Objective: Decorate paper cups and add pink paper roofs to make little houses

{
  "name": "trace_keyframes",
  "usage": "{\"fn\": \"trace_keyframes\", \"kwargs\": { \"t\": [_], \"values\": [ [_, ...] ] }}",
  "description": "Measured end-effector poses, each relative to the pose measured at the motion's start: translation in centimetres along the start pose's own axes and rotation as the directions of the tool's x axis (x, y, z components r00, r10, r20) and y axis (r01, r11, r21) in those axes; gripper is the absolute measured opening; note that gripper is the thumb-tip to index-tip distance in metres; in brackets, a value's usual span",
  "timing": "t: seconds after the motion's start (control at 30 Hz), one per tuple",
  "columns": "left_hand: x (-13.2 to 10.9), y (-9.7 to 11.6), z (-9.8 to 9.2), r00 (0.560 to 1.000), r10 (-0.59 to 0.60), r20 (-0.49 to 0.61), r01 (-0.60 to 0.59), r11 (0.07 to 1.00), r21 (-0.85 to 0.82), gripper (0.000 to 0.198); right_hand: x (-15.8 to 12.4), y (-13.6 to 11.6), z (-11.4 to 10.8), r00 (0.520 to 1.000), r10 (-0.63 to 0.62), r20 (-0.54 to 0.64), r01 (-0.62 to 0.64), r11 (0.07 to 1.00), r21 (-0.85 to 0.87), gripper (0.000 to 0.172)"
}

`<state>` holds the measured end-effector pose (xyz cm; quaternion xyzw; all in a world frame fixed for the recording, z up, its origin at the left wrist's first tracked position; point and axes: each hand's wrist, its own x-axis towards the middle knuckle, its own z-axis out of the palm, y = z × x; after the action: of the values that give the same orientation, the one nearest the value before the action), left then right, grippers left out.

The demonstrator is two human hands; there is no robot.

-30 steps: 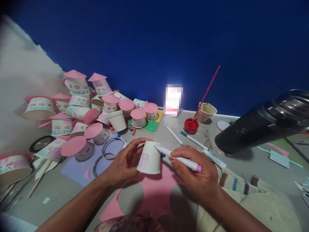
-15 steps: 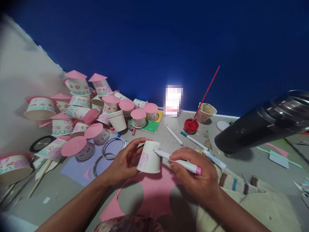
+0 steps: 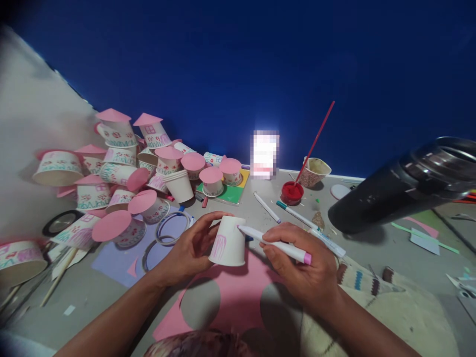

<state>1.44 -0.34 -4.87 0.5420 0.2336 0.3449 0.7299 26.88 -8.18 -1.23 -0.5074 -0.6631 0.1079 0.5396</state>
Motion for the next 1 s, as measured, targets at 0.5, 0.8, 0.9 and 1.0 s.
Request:
{"fn": "trace_keyframes", "kwargs": {
  "t": [0.5,0.8,0.9,1.0],
  "values": [
    [0.0,0.8,0.5,0.999,-0.044,-0.006,0.044,0.999,0.01,0.077,1.1,-0.7,0.2,1.0,-0.006,-0.024,0.005,1.0,-0.023,0.006],
    [0.0,0.7,0.4,0.999,-0.051,-0.009,0.051,0.999,0.014,0.08,0.6,-0.8,-0.2,1.0,0.003,-0.005,-0.002,1.0,0.024,0.008],
    [0.0,0.7,0.4,0.998,-0.059,-0.016,0.059,0.998,0.017,0.082,0.7,-0.8,-0.1,1.0,0.003,-0.013,-0.003,1.0,0.031,0.007],
    [-0.1,0.5,0.4,0.999,-0.052,-0.013,0.053,0.999,0.012,0.081,0.9,-0.8,0.0,1.0,-0.006,-0.019,0.006,0.999,0.035,0.007]
  ]
}}
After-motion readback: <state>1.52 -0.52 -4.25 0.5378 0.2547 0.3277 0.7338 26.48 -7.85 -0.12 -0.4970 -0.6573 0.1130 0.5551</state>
